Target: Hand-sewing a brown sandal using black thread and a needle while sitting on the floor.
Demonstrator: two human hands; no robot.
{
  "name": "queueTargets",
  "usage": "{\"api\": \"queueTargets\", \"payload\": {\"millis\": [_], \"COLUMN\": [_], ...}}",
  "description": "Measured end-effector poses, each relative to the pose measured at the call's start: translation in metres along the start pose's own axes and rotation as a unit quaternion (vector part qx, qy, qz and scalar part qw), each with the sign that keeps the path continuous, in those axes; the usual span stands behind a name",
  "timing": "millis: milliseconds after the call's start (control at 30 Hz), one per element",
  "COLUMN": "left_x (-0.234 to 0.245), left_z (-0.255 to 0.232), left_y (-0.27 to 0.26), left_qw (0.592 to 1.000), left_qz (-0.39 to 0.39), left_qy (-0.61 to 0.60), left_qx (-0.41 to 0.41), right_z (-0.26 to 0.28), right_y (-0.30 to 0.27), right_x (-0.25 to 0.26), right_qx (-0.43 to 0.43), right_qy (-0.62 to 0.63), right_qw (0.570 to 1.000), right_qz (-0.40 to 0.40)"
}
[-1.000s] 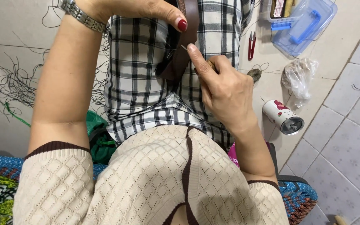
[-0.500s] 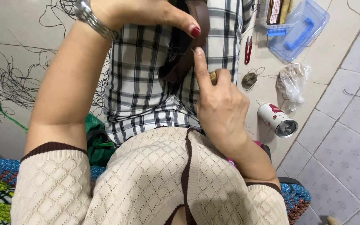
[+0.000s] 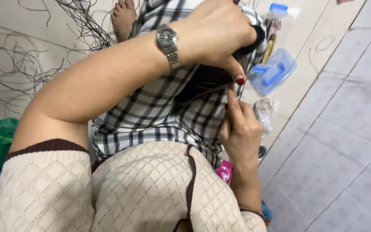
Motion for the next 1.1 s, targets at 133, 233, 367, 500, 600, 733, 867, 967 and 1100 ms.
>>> {"api": "queueTargets", "payload": {"millis": [133,233,367,500,600,733,867,967,1100], "left_x": [0.001,-0.003,-0.006,-0.006,0.002,0.039,0.067,0.079,0.056], "left_z": [-0.001,0.000,0.003,0.004,0.002,-0.029,-0.061,-0.059,-0.044], "left_y": [0.000,0.001,0.003,0.003,-0.001,-0.052,-0.093,-0.093,-0.102], "left_qw": [1.000,1.000,1.000,0.999,0.999,0.998,0.992,0.990,0.811], "left_qz": [0.000,0.010,0.026,0.043,0.046,-0.036,-0.121,-0.087,0.066], "left_qy": [0.014,-0.005,0.015,0.018,0.001,-0.043,0.019,-0.090,-0.473], "left_qx": [0.002,-0.002,-0.005,0.011,0.010,0.033,-0.024,0.060,0.338], "right_z": [-0.014,-0.016,-0.009,-0.004,0.009,0.008,0.012,0.022,0.017], "right_y": [-0.002,-0.001,0.011,0.015,0.022,0.007,0.009,0.014,0.013], "right_x": [-0.004,-0.004,0.001,0.000,0.006,0.009,0.016,0.022,0.012], "right_qx": [0.011,0.017,0.010,0.004,-0.014,-0.017,-0.007,0.038,0.030], "right_qy": [0.048,0.065,0.092,0.121,0.134,0.146,0.114,0.051,0.044], "right_qw": [0.999,0.997,0.995,0.990,0.988,0.985,0.991,0.997,0.998], "right_qz": [-0.019,-0.033,-0.040,-0.070,-0.082,-0.087,-0.069,-0.053,-0.027]}}
Point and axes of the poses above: each hand's wrist, its own y-axis towards the middle knuckle, its own x-axis out of the back of the hand, z = x × y, the point moved 7 cm from there along y, towards the middle knuckle, and after that the axes turned 15 degrees about -z, right-handed, at the moved point
